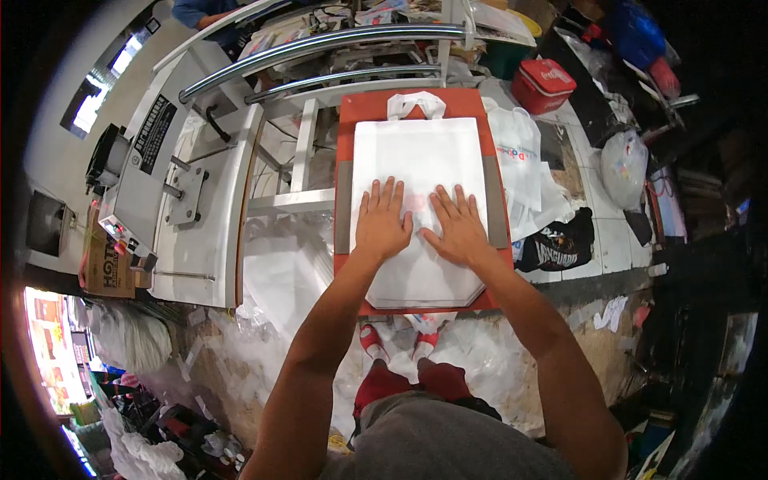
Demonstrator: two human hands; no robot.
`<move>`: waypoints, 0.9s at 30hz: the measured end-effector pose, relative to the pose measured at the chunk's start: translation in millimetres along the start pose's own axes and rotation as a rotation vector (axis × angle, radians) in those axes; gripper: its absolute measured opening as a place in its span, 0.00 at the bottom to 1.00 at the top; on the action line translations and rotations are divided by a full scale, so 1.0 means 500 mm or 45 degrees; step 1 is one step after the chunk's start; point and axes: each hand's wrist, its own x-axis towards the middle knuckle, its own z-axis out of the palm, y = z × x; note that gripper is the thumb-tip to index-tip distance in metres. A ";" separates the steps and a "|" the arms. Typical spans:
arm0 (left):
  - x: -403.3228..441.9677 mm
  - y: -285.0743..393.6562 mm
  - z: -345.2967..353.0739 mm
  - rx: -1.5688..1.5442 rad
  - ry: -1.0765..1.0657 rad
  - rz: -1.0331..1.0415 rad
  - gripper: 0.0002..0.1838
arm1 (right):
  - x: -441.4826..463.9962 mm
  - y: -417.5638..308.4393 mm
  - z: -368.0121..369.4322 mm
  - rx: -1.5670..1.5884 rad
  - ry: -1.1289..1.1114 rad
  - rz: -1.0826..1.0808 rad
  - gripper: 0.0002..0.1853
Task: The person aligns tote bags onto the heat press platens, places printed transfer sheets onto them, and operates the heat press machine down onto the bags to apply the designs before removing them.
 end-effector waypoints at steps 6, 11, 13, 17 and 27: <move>0.005 0.009 0.014 0.073 0.013 0.037 0.35 | -0.014 -0.001 -0.001 0.009 -0.014 -0.023 0.42; -0.003 0.002 0.026 0.127 -0.124 0.014 0.35 | 0.001 -0.009 0.000 -0.011 0.049 -0.023 0.40; -0.002 -0.001 0.032 0.128 -0.124 0.008 0.35 | 0.010 0.000 0.011 -0.026 0.119 -0.027 0.39; -0.001 -0.008 0.023 0.110 -0.101 0.034 0.35 | 0.022 0.014 0.016 0.023 0.097 -0.015 0.37; -0.207 0.028 -0.094 -0.155 -0.274 0.303 0.33 | 0.009 0.011 0.022 -0.024 0.099 -0.019 0.37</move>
